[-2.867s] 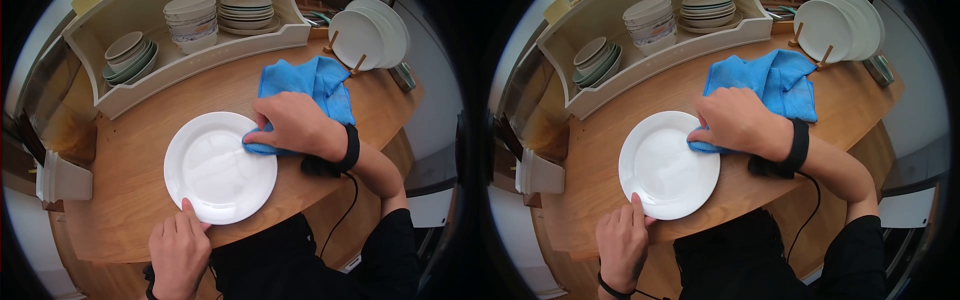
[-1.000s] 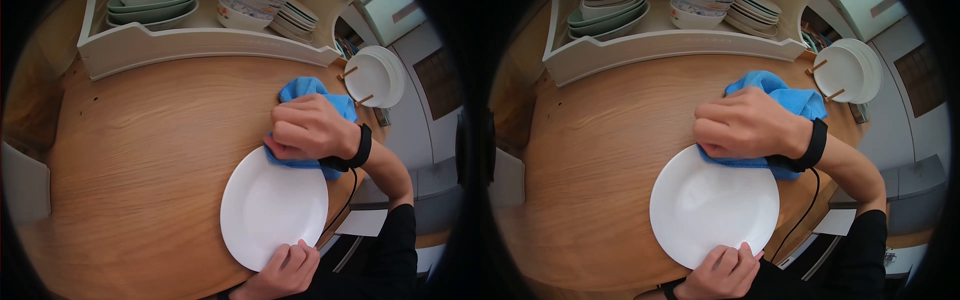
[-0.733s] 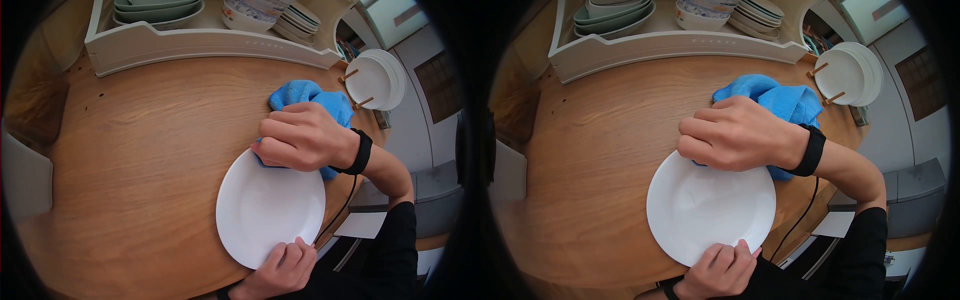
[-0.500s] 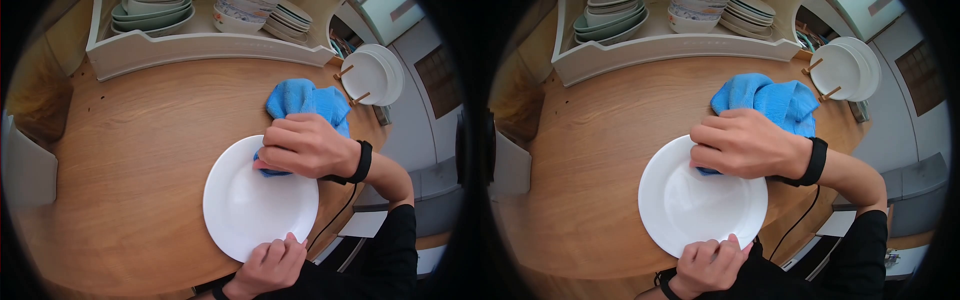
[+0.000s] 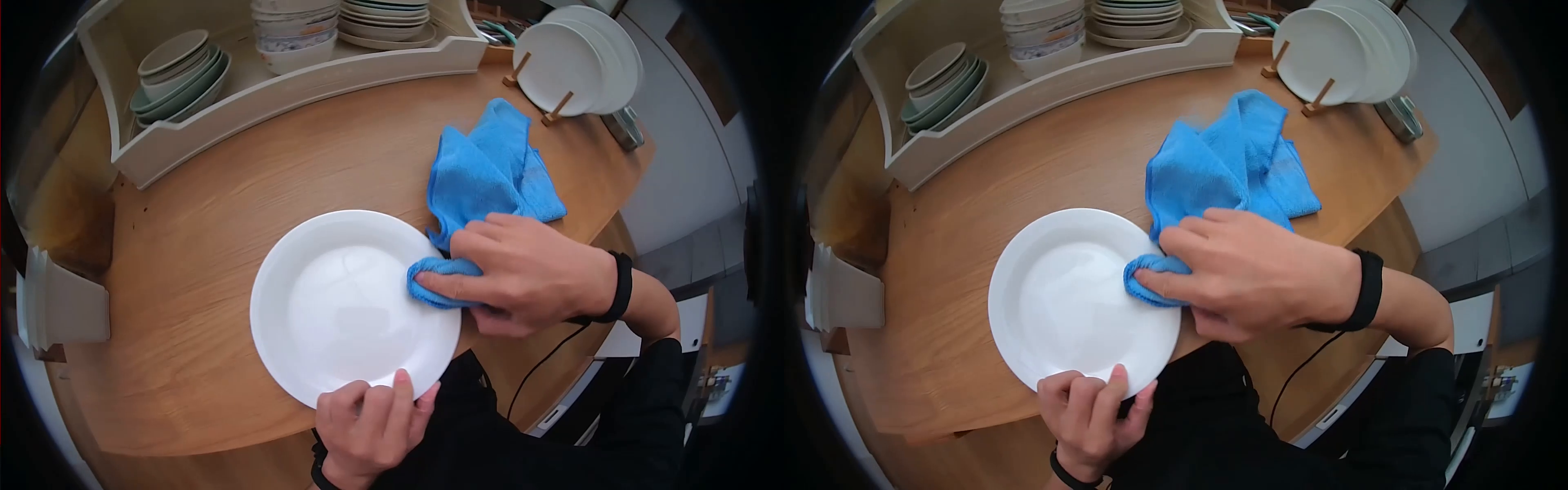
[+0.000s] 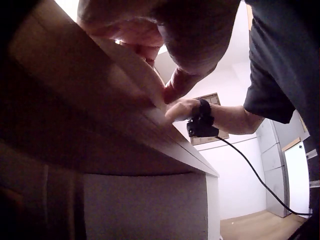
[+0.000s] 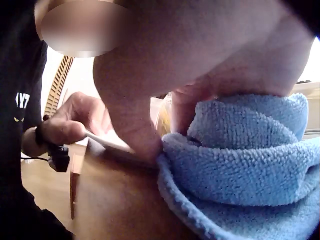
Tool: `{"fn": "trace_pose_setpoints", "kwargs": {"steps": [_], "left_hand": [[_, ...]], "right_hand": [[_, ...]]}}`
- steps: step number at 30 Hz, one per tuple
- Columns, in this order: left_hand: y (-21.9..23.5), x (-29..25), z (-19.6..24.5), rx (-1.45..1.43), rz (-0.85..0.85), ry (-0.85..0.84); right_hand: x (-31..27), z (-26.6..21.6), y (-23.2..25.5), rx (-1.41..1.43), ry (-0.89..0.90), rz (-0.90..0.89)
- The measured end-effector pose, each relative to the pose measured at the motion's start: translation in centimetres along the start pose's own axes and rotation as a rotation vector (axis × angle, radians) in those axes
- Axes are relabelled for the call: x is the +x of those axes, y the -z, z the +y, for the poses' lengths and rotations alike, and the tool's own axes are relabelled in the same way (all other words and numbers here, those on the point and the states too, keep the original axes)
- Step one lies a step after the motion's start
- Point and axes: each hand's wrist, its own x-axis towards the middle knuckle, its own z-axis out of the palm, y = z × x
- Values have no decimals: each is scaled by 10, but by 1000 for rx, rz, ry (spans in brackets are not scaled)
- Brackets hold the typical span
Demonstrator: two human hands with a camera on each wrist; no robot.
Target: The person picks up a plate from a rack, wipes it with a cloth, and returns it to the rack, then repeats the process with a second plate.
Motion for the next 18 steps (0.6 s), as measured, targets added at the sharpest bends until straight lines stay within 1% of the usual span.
{"fn": "trace_pose_setpoints", "kwargs": {"steps": [3, 6, 10, 12, 13, 15, 18], "left_hand": [[-4, 1, 7, 45, 11, 28], [-14, 3, 14, 88, 28, 19], [-25, 10, 20, 103, 48, 11], [-25, 13, 23, 114, 73, 27], [-23, 14, 23, 121, 70, 24], [-17, 13, 24, 92, 5, 30], [-4, 12, 20, 70, -35, 21]], "right_hand": [[-17, -13, -6, 20, -1, 46], [-30, -28, -17, 52, 2, 86], [-37, -43, -32, 163, 89, 150], [-38, -41, -32, 119, 81, 162], [-38, -36, -30, 133, 81, 159], [-40, -32, -28, 148, 83, 155], [-39, -32, -24, 109, 58, 124]]}}
